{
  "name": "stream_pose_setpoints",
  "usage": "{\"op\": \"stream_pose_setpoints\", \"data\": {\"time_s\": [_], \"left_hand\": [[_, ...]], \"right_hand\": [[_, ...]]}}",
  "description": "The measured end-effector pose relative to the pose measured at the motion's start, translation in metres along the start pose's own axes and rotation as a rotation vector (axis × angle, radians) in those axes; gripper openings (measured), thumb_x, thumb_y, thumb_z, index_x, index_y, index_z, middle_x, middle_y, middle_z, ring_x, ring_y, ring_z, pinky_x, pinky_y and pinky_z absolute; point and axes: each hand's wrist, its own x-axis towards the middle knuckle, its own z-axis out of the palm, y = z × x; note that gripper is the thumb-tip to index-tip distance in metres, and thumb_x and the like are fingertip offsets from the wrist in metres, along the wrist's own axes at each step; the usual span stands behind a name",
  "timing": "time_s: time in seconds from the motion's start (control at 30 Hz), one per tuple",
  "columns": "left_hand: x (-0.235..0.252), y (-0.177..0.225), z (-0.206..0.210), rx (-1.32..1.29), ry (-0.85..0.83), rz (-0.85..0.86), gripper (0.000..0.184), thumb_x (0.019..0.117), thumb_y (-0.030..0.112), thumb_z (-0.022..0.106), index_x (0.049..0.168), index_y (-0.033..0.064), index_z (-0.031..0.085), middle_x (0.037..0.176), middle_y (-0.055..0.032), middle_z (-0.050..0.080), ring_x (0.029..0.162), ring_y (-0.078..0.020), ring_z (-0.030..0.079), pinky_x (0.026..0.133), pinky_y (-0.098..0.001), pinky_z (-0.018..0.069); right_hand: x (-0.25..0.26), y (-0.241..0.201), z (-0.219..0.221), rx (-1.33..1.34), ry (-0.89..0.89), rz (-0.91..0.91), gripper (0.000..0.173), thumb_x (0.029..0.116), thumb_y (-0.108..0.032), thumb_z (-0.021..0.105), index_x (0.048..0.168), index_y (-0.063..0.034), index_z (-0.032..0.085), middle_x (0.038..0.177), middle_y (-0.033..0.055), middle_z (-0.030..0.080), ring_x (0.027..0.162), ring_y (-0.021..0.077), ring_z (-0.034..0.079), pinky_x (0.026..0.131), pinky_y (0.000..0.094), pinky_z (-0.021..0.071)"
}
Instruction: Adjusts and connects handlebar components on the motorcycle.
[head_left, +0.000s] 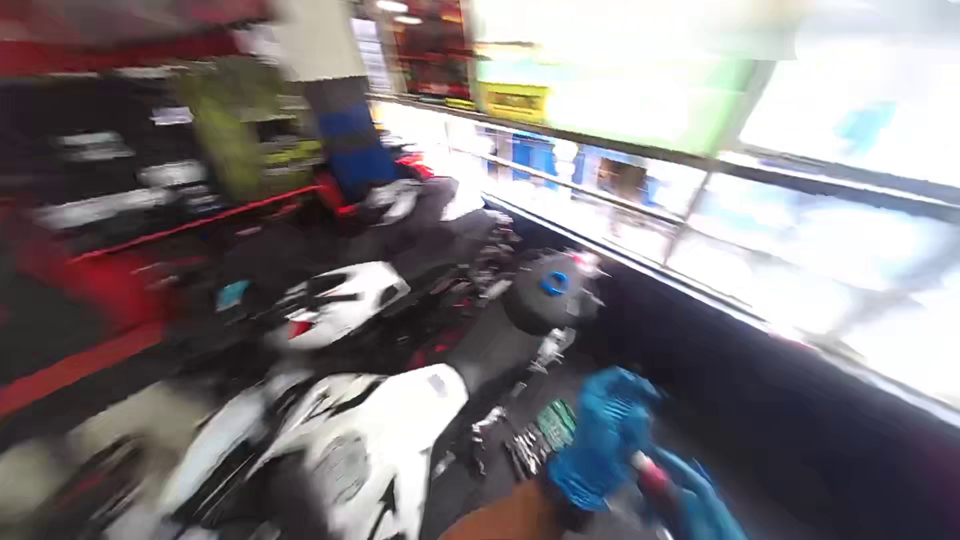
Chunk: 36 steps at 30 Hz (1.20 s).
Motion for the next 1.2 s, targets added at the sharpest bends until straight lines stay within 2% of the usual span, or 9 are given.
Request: {"op": "stream_pose_setpoints", "data": {"time_s": [0.07,0.13,0.23,0.33,0.4,0.63,0.7,0.83,1.2], "left_hand": [[-0.007,-0.012,0.011,0.118,-0.092,-0.051,0.016,0.0987,0.017,0.060,0.104,0.0216,0.074,0.081,0.0095,0.070,0.058,0.0024,0.058,0.052,-0.0152,0.0498],[-0.007,-0.030,0.013,0.167,-0.292,-0.150,0.019,0.1019,0.025,0.060,0.112,0.0332,0.073,0.094,0.0133,0.073,0.066,0.0031,0.062,0.057,-0.0145,0.0527],[-0.007,-0.060,0.044,-0.006,-0.563,-0.464,0.028,0.1095,0.030,0.043,0.106,0.0255,0.070,0.069,0.0136,0.062,0.054,0.0026,0.055,0.050,-0.0151,0.0468],[-0.067,-0.059,0.137,0.089,-0.540,-0.655,0.039,0.1047,0.010,0.030,0.077,0.0220,0.055,0.050,0.0160,0.050,0.045,0.0058,0.049,0.051,-0.0111,0.0446],[-0.086,-0.079,0.140,0.110,-0.725,-0.729,0.032,0.1056,0.016,0.038,0.082,0.0242,0.058,0.054,0.0174,0.051,0.049,0.0065,0.051,0.054,-0.0116,0.0460],[-0.121,-0.191,0.166,0.056,-1.111,-0.615,0.023,0.1037,0.037,0.058,0.105,0.0207,0.074,0.069,0.0084,0.067,0.052,-0.0011,0.059,0.049,-0.0161,0.0512],[-0.123,-0.208,0.174,0.150,-1.095,-0.602,0.022,0.1033,0.037,0.059,0.103,0.0205,0.074,0.065,0.0089,0.064,0.050,-0.0007,0.057,0.046,-0.0162,0.0501],[-0.133,-0.217,0.158,0.312,-1.158,-0.750,0.019,0.1029,0.034,0.060,0.104,0.0235,0.076,0.063,0.0105,0.063,0.048,0.0020,0.054,0.045,-0.0146,0.0466],[-0.172,-0.218,0.155,0.415,-1.077,-1.055,0.023,0.1043,0.026,0.059,0.100,0.0088,0.073,0.068,-0.0033,0.070,0.053,-0.0069,0.064,0.051,-0.0214,0.0550]], "right_hand": [[-0.017,-0.021,-0.006,-0.017,0.127,0.024,0.034,0.0971,-0.011,0.067,0.128,0.0026,0.067,0.123,0.0119,0.072,0.109,0.0178,0.071,0.097,0.0371,0.0588],[-0.034,-0.017,-0.017,-0.028,0.207,0.104,0.029,0.1003,-0.014,0.065,0.127,-0.0033,0.069,0.113,0.0071,0.074,0.096,0.0115,0.072,0.087,0.0315,0.0618],[-0.064,-0.012,-0.044,0.492,0.279,0.328,0.028,0.1057,-0.015,0.054,0.119,0.0042,0.068,0.089,0.0126,0.073,0.066,0.0169,0.069,0.061,0.0345,0.0607],[-0.110,-0.015,-0.067,0.760,0.351,0.404,0.029,0.1074,-0.021,0.047,0.108,-0.0024,0.069,0.080,0.0038,0.070,0.059,0.0102,0.063,0.055,0.0272,0.0541],[-0.148,-0.018,-0.074,0.808,0.416,0.395,0.033,0.1072,-0.025,0.042,0.104,-0.0084,0.069,0.078,-0.0007,0.069,0.057,0.0058,0.059,0.051,0.0228,0.0490],[-0.284,-0.060,-0.148,-0.020,0.777,0.338,0.027,0.0986,-0.005,0.062,0.125,0.0003,0.066,0.111,0.0114,0.071,0.091,0.0144,0.070,0.082,0.0335,0.0604],[-0.325,-0.072,-0.199,-0.450,1.028,0.320,0.025,0.0959,-0.010,0.068,0.120,-0.0045,0.069,0.119,0.0064,0.069,0.110,0.0111,0.065,0.098,0.0314,0.0542],[-0.395,-0.057,-0.334,-1.224,1.249,0.416,0.027,0.0981,-0.028,0.067,0.121,-0.0162,0.075,0.123,0.0081,0.070,0.125,0.0297,0.058,0.109,0.0569,0.0406],[-0.414,-0.039,-0.376,-1.302,1.208,0.544,0.057,0.0981,-0.044,0.064,0.141,-0.0057,0.061,0.142,0.0177,0.060,0.137,0.0387,0.050,0.116,0.0605,0.0337]]}}
